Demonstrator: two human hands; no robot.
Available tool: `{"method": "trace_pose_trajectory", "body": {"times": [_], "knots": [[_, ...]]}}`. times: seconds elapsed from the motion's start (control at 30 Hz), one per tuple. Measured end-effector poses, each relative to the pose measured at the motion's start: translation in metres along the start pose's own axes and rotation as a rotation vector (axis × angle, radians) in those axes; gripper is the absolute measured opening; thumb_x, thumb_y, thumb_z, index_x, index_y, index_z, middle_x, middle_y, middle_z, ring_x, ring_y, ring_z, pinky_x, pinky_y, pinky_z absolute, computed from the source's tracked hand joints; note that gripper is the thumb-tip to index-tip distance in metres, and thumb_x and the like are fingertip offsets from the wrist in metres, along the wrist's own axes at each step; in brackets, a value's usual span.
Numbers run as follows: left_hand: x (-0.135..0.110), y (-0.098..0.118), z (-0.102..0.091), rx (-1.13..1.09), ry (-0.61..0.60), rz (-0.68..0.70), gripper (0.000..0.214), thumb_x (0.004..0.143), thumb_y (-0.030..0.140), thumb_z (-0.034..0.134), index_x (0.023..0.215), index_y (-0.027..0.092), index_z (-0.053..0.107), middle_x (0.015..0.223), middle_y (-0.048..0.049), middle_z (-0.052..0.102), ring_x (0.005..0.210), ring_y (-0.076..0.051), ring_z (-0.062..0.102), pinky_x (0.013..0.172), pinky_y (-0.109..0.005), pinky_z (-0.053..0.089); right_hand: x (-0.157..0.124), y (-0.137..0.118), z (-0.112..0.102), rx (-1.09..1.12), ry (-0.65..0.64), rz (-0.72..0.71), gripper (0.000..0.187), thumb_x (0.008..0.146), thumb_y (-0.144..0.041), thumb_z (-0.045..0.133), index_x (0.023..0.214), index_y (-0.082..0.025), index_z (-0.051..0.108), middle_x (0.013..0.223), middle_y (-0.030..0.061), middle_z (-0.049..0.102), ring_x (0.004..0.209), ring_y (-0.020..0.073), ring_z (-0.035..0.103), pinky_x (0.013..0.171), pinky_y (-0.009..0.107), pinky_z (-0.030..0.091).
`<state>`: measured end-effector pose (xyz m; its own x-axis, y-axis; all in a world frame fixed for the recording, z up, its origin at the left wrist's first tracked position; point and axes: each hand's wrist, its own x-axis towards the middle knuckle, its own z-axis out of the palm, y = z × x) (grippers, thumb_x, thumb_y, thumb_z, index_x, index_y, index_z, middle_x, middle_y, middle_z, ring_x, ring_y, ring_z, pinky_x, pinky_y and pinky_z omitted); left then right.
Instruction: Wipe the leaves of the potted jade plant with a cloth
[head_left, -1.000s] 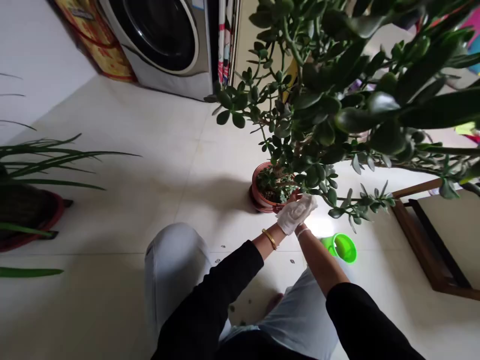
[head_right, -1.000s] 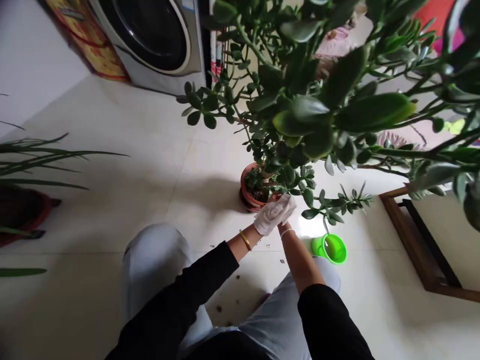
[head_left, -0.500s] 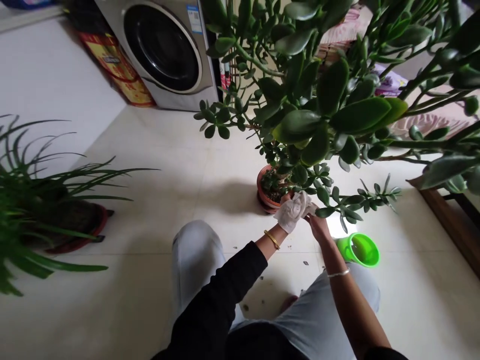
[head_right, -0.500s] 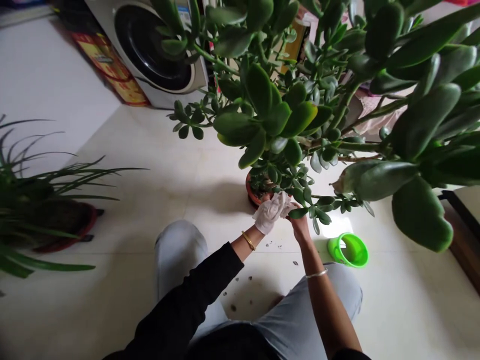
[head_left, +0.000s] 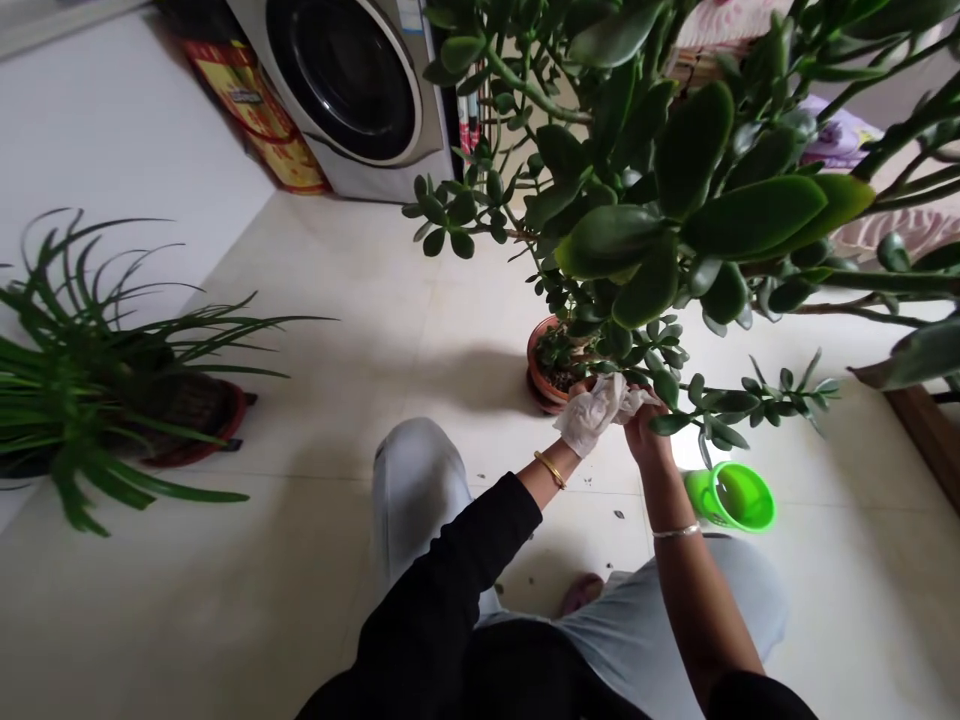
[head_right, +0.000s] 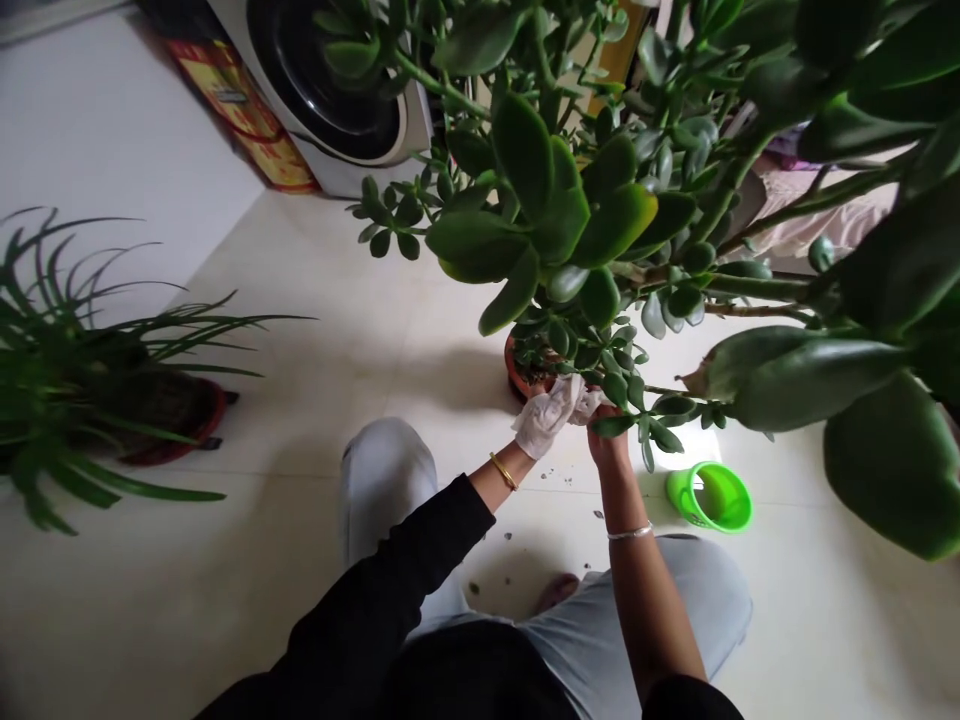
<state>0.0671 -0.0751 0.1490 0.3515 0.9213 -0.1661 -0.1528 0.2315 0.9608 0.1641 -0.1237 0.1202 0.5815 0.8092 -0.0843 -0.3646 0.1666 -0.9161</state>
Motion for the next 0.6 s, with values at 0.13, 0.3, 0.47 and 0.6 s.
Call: {"method": "trace_pose_trajectory", "body": {"times": [0.13, 0.3, 0.47, 0.6], "knots": [[-0.007, 0.001, -0.002, -0.127, -0.002, -0.084, 0.022, 0.09, 0.019, 0.062, 0.108, 0.02, 0.075, 0.111, -0.0124, 0.078, 0.116, -0.029, 0.075, 0.106, -0.046, 0.062, -0.002, 0.001, 0.003, 0.025, 0.0, 0.043, 0.022, 0.078, -0.04, 0.083, 0.09, -0.026, 0.07, 0.093, -0.002, 0.076, 0.091, 0.0144, 0.072, 0.085, 0.029, 0.061], [-0.024, -0.001, -0.018, -0.232, 0.013, -0.125, 0.014, 0.084, 0.012, 0.066, 0.093, 0.019, 0.073, 0.105, -0.0144, 0.077, 0.11, -0.027, 0.075, 0.11, -0.044, 0.06, -0.006, 0.003, 0.004, 0.041, 0.01, 0.113, 0.022, 0.078, -0.042, 0.083, 0.088, -0.025, 0.073, 0.092, -0.0018, 0.077, 0.089, 0.0133, 0.072, 0.083, 0.026, 0.06], [-0.032, -0.008, -0.033, -0.435, -0.001, -0.213, 0.024, 0.087, 0.027, 0.064, 0.107, 0.021, 0.075, 0.099, -0.0133, 0.072, 0.115, -0.029, 0.074, 0.098, -0.043, 0.066, -0.021, 0.006, 0.002, 0.043, -0.002, 0.228, 0.025, 0.078, -0.045, 0.084, 0.089, -0.025, 0.074, 0.089, -0.0011, 0.076, 0.078, 0.0138, 0.068, 0.066, 0.025, 0.057], [-0.034, -0.015, -0.047, -0.501, -0.04, -0.284, 0.028, 0.091, 0.04, 0.059, 0.1, 0.02, 0.076, 0.09, -0.0134, 0.072, 0.105, -0.026, 0.076, 0.098, -0.042, 0.066, -0.04, 0.008, 0.002, 0.059, 0.014, 0.314, 0.037, 0.077, -0.057, 0.084, 0.094, -0.026, 0.075, 0.094, -0.0003, 0.076, 0.077, 0.0149, 0.068, 0.063, 0.027, 0.057]]}}
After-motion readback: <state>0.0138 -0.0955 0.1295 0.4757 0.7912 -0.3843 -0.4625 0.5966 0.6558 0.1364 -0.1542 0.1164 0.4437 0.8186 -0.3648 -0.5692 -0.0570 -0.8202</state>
